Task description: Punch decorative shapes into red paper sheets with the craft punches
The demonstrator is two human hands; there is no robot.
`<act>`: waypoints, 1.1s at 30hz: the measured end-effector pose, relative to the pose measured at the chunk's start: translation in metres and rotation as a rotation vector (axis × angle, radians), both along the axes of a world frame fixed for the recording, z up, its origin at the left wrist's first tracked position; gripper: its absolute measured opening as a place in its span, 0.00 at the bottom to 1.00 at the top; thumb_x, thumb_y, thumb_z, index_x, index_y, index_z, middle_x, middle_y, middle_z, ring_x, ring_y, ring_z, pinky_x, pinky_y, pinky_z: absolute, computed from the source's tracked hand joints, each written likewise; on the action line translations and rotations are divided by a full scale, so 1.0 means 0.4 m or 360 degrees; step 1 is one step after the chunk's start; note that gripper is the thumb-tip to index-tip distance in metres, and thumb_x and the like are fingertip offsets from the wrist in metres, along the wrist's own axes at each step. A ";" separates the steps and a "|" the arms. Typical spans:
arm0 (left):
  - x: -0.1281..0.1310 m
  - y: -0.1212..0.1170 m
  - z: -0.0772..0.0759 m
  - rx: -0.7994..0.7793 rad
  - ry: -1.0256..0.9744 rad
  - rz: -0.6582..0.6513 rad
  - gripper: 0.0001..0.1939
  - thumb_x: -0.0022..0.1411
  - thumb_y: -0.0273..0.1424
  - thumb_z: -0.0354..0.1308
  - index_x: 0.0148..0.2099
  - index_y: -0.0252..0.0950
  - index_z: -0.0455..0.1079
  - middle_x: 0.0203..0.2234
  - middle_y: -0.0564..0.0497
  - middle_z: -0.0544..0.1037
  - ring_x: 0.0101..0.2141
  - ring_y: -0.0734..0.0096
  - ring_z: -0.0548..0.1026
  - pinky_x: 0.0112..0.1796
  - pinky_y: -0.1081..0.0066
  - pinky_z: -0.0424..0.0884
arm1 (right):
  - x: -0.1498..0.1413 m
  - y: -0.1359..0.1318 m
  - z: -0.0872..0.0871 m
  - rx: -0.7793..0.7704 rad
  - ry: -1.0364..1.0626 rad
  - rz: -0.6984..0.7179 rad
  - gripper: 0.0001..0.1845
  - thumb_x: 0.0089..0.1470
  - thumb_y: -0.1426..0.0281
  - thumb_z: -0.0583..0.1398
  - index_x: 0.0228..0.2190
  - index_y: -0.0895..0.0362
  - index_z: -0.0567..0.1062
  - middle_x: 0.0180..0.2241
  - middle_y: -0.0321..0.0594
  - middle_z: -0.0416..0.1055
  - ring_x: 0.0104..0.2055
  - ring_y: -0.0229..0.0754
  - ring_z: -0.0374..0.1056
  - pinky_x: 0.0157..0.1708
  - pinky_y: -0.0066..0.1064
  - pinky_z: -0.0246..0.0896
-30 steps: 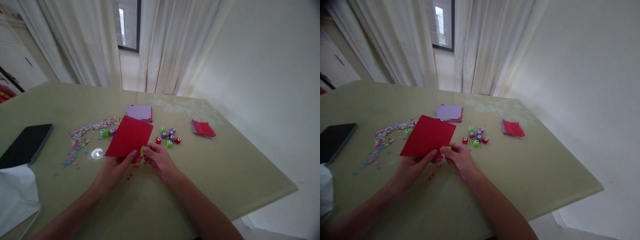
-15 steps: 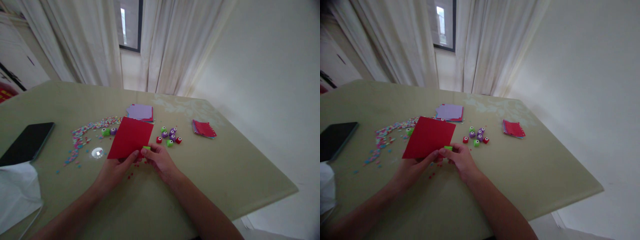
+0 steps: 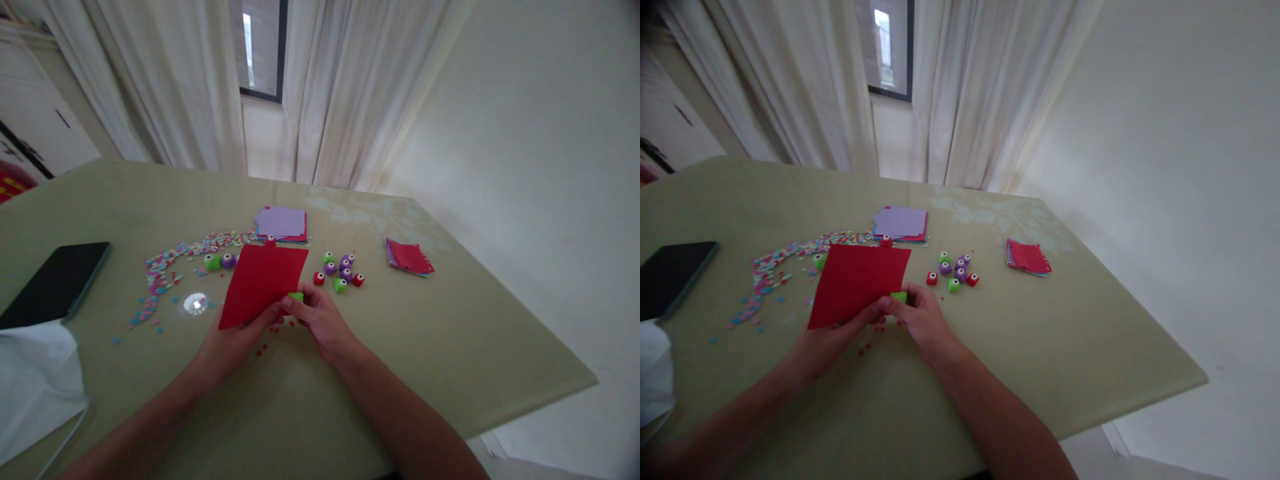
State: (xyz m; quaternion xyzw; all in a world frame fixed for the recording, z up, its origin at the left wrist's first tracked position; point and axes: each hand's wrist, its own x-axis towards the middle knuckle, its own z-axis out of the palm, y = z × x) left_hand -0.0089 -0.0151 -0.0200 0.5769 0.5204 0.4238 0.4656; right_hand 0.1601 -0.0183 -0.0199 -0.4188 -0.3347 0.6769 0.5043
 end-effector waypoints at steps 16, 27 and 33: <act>-0.018 0.014 0.027 0.0000 0.0193 0.0462 0.12 0.54 0.47 0.65 0.33 0.45 0.79 0.37 0.50 0.88 0.44 0.49 0.85 0.52 0.58 0.80 | 0.042 0.026 -0.019 0.0271 -0.0520 -0.0100 0.24 0.46 0.55 0.76 0.41 0.54 0.80 0.32 0.35 0.77 0.32 0.40 0.70 0.33 0.31 0.64; -0.051 0.058 0.000 -0.0078 -0.0032 0.0567 0.24 0.59 0.56 0.61 0.30 0.40 0.79 0.28 0.46 0.86 0.32 0.56 0.83 0.40 0.61 0.79 | 0.097 0.038 -0.046 0.1045 -0.2394 -0.0082 0.22 0.60 0.78 0.63 0.56 0.60 0.78 0.51 0.52 0.75 0.55 0.54 0.69 0.60 0.45 0.64; -0.065 0.096 -0.019 -0.0110 -0.0171 0.0747 0.24 0.61 0.54 0.58 0.32 0.39 0.78 0.29 0.44 0.86 0.29 0.59 0.81 0.30 0.65 0.74 | 0.059 0.061 -0.033 0.1123 -0.2558 -0.0260 0.20 0.65 0.74 0.59 0.57 0.57 0.77 0.56 0.51 0.76 0.58 0.56 0.68 0.63 0.48 0.60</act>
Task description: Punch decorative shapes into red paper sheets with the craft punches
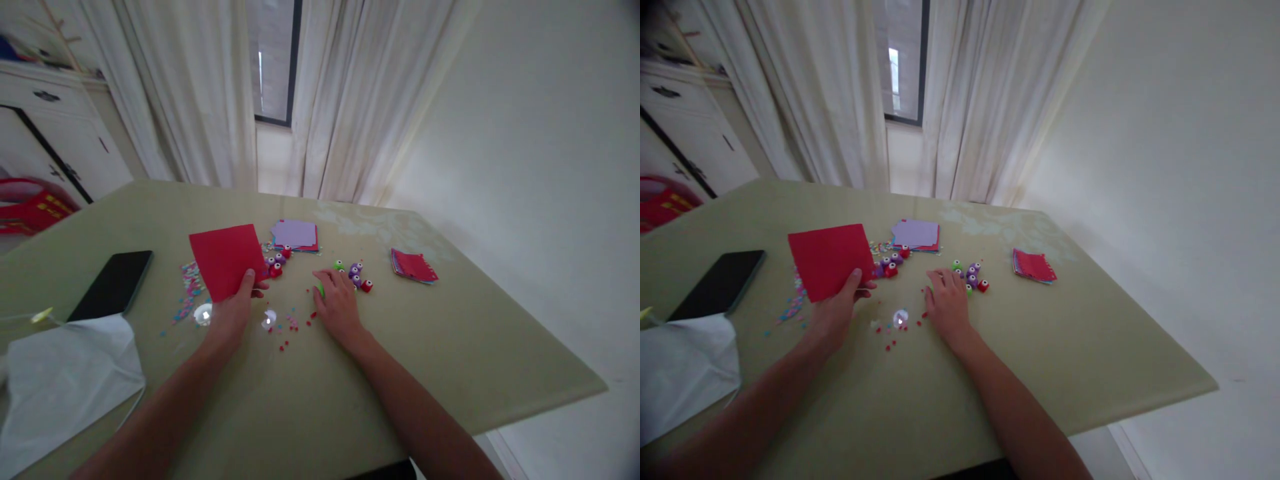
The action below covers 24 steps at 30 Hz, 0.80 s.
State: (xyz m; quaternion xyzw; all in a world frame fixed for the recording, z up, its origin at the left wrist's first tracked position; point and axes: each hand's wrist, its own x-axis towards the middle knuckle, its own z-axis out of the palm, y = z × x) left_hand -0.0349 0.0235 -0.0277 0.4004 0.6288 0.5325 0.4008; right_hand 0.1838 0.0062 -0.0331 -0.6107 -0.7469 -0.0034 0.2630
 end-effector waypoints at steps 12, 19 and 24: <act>-0.011 0.009 0.010 0.0250 -0.0002 -0.0089 0.18 0.54 0.48 0.66 0.31 0.37 0.77 0.24 0.46 0.82 0.27 0.60 0.80 0.30 0.66 0.74 | -0.134 0.070 0.024 -0.0320 -0.0537 0.0492 0.15 0.70 0.68 0.59 0.54 0.60 0.78 0.54 0.55 0.78 0.57 0.56 0.72 0.59 0.46 0.66; 0.013 -0.012 0.008 0.0278 -0.0096 -0.0215 0.18 0.54 0.48 0.68 0.31 0.37 0.78 0.23 0.47 0.82 0.25 0.63 0.79 0.29 0.68 0.73 | -0.051 -0.039 -0.001 -0.0345 -0.0015 0.0324 0.18 0.66 0.71 0.64 0.56 0.59 0.76 0.67 0.56 0.66 0.66 0.52 0.67 0.64 0.42 0.64; 0.015 -0.026 0.017 0.0162 0.0003 -0.0254 0.20 0.53 0.50 0.67 0.26 0.38 0.77 0.21 0.48 0.81 0.24 0.63 0.78 0.27 0.68 0.71 | -0.034 -0.028 0.029 -0.0559 -0.0007 0.0233 0.10 0.65 0.66 0.67 0.46 0.57 0.81 0.52 0.51 0.77 0.54 0.53 0.74 0.56 0.43 0.69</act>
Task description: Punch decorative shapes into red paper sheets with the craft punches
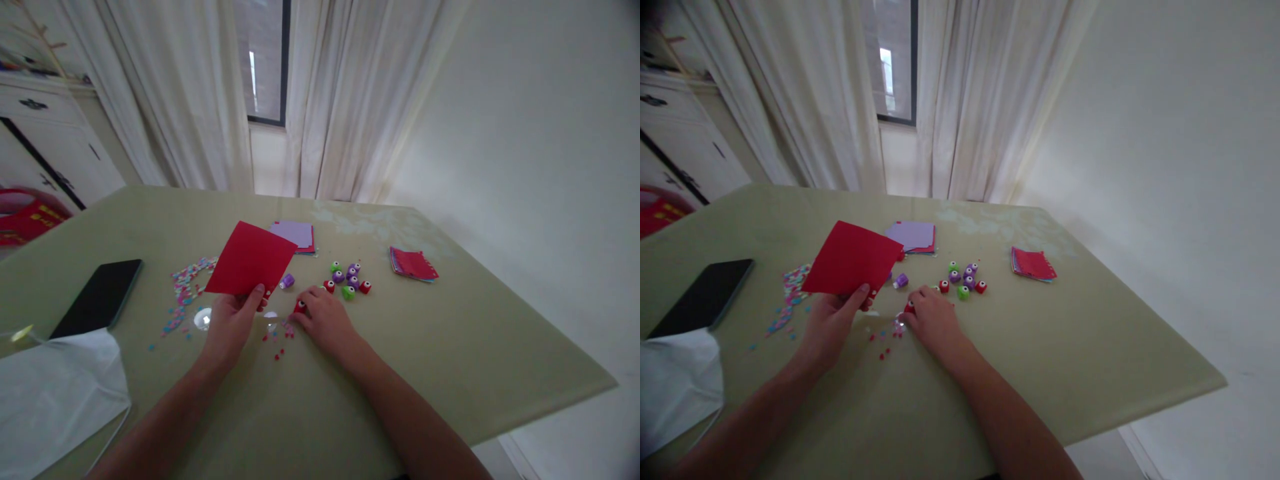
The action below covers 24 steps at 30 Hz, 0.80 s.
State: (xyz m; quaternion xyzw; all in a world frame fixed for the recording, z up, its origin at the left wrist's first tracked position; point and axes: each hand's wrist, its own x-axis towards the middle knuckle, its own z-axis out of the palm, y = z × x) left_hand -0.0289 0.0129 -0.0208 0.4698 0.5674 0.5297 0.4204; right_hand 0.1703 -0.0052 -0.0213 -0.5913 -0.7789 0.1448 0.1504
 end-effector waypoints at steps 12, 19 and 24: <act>0.013 -0.028 0.016 -0.0069 0.0110 -0.0098 0.19 0.53 0.50 0.66 0.24 0.39 0.76 0.19 0.49 0.80 0.23 0.62 0.78 0.26 0.68 0.72 | -0.043 0.009 -0.023 -0.0513 0.2067 -0.0208 0.17 0.50 0.61 0.73 0.40 0.52 0.79 0.36 0.36 0.78 0.32 0.39 0.72 0.33 0.31 0.69; 0.013 -0.025 0.011 -0.0063 0.0153 -0.0129 0.19 0.55 0.50 0.65 0.24 0.40 0.76 0.19 0.48 0.81 0.23 0.61 0.78 0.25 0.67 0.73 | -0.045 0.008 -0.019 -0.0374 0.2111 -0.0327 0.31 0.34 0.65 0.81 0.40 0.53 0.77 0.35 0.35 0.78 0.31 0.37 0.68 0.32 0.29 0.65; 0.012 -0.029 0.010 -0.0020 0.0179 -0.0164 0.19 0.57 0.50 0.65 0.28 0.40 0.77 0.20 0.49 0.81 0.23 0.58 0.80 0.26 0.66 0.74 | -0.049 0.003 -0.013 -0.0287 0.2042 -0.0309 0.31 0.36 0.65 0.81 0.41 0.54 0.76 0.36 0.36 0.78 0.30 0.37 0.67 0.31 0.30 0.65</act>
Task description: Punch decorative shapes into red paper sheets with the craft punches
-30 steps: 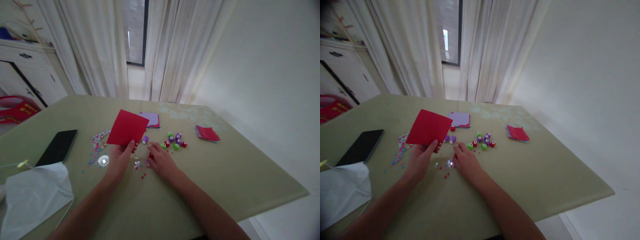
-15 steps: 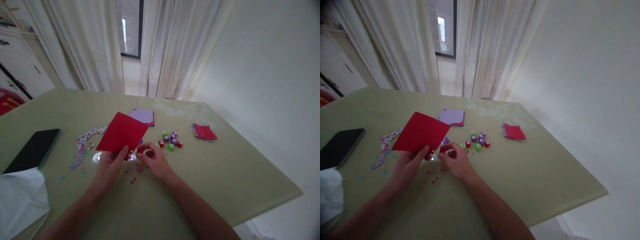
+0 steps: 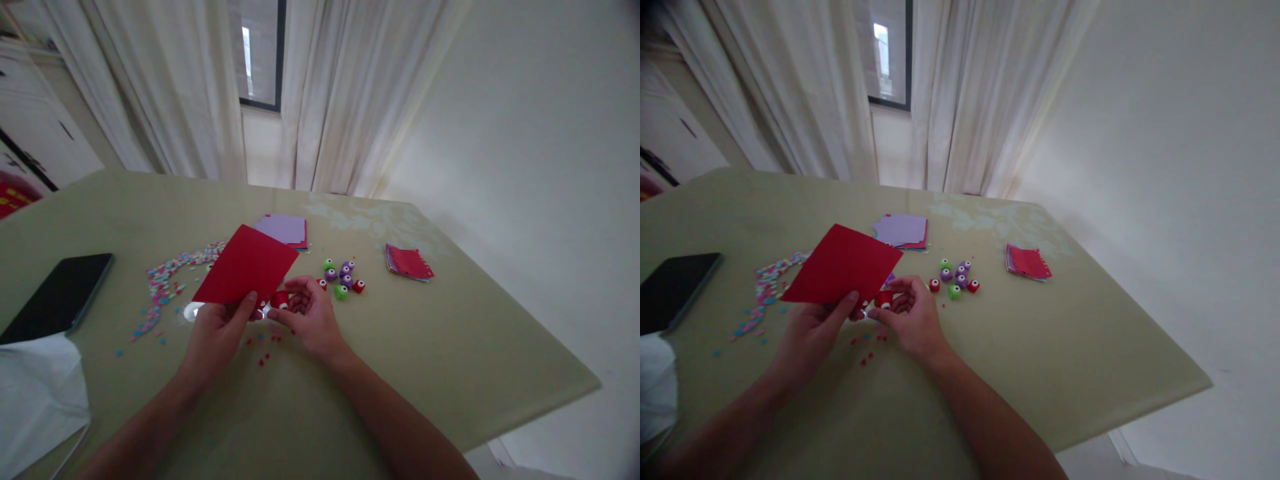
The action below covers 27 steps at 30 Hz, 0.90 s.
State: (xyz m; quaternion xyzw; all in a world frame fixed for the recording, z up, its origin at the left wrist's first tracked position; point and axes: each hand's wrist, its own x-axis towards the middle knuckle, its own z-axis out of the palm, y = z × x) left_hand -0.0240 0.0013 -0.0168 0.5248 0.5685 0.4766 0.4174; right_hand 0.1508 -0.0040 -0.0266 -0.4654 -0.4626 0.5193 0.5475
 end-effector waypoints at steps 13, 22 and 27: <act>-0.024 0.013 -0.054 0.0264 0.0339 -0.0202 0.15 0.66 0.46 0.61 0.42 0.40 0.80 0.30 0.47 0.86 0.31 0.54 0.84 0.32 0.65 0.77 | 0.006 0.011 -0.021 0.0070 -0.0065 -0.0040 0.34 0.34 0.65 0.80 0.38 0.50 0.68 0.37 0.33 0.75 0.30 0.38 0.70 0.30 0.30 0.67; 0.007 0.008 -0.027 0.0092 -0.0036 -0.0319 0.18 0.60 0.46 0.66 0.41 0.37 0.81 0.35 0.42 0.87 0.31 0.56 0.84 0.33 0.64 0.80 | 0.013 0.018 -0.018 -0.0213 0.0350 0.0057 0.38 0.31 0.66 0.82 0.45 0.52 0.76 0.42 0.36 0.82 0.36 0.40 0.76 0.39 0.33 0.71; 0.014 -0.004 -0.019 -0.0041 -0.0051 -0.0319 0.19 0.57 0.49 0.66 0.36 0.38 0.81 0.27 0.45 0.86 0.26 0.55 0.83 0.27 0.65 0.78 | 0.012 0.013 -0.007 -0.0359 0.0678 0.0199 0.27 0.37 0.63 0.81 0.40 0.55 0.82 0.39 0.38 0.83 0.40 0.41 0.79 0.45 0.33 0.74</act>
